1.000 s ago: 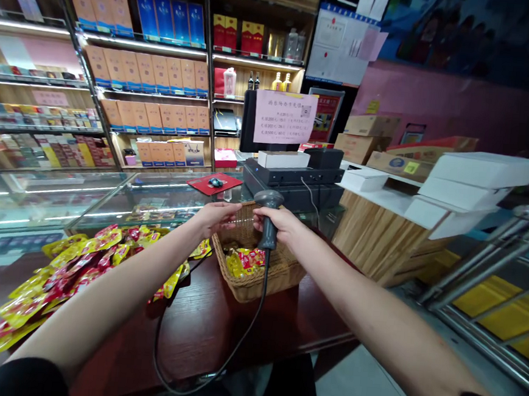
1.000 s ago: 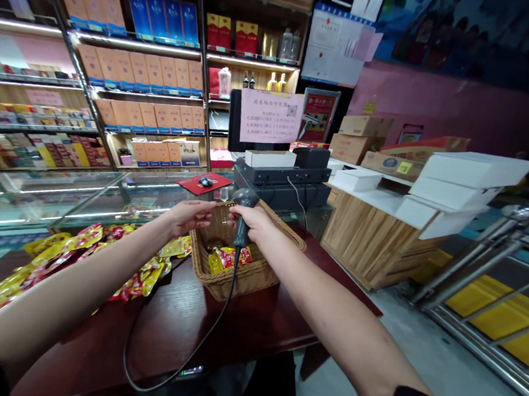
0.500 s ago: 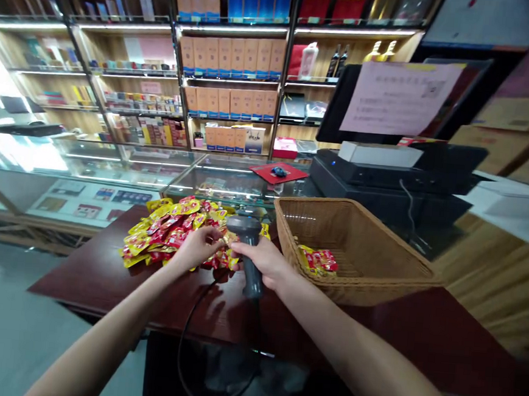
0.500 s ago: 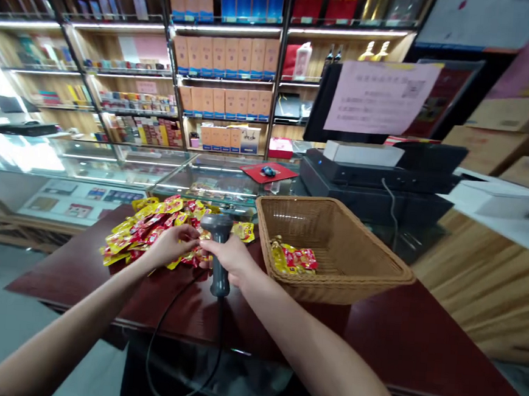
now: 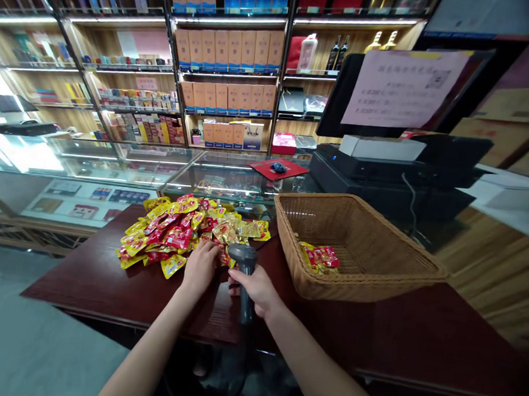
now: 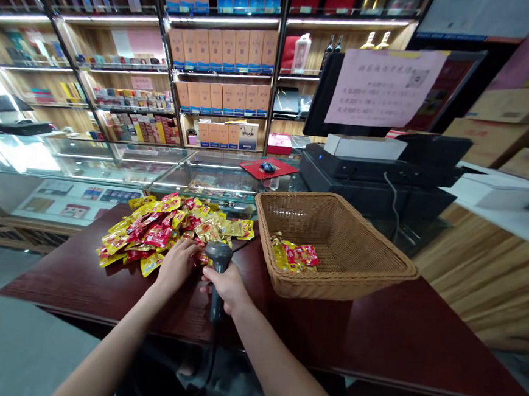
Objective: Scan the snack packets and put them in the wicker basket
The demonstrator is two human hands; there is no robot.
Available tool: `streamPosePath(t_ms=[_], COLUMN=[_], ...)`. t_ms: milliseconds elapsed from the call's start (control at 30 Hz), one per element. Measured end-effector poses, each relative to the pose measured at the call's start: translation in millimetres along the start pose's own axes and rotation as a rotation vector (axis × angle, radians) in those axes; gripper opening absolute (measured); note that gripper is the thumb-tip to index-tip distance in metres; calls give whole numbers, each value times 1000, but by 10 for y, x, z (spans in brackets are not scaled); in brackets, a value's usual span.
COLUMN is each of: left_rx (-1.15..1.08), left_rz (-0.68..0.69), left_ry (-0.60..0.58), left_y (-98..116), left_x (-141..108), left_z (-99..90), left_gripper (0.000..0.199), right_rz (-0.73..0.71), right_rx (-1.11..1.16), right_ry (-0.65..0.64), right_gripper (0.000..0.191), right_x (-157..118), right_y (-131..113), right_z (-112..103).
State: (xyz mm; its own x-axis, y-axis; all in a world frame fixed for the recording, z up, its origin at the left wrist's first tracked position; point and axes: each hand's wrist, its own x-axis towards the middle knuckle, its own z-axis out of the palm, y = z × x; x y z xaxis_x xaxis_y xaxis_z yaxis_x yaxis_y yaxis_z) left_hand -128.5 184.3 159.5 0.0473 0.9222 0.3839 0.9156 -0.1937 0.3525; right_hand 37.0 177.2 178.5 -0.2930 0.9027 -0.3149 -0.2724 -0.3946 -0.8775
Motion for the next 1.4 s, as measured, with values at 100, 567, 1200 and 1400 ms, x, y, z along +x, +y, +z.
streamPosePath(t_ms=[100, 567, 1200, 1400], left_rx=[-172, -1286, -1754, -1842], left_rz=[2, -376, -756, -824], left_ry=[28, -346, -222, -217], left_y=[19, 215, 547, 584], left_x=[53, 260, 367, 392], left_z=[-96, -552, -282, -228], left_gripper=[16, 41, 7, 11], right_rz=[-64, -196, -274, -296], right_rx=[-18, -65, 141, 157], right_ry=[59, 61, 135, 149], right_gripper=[32, 32, 42, 37], right_x=[48, 21, 88, 129], right_y=[-59, -381, -485, -477], right_z=[-36, -143, -212, -211])
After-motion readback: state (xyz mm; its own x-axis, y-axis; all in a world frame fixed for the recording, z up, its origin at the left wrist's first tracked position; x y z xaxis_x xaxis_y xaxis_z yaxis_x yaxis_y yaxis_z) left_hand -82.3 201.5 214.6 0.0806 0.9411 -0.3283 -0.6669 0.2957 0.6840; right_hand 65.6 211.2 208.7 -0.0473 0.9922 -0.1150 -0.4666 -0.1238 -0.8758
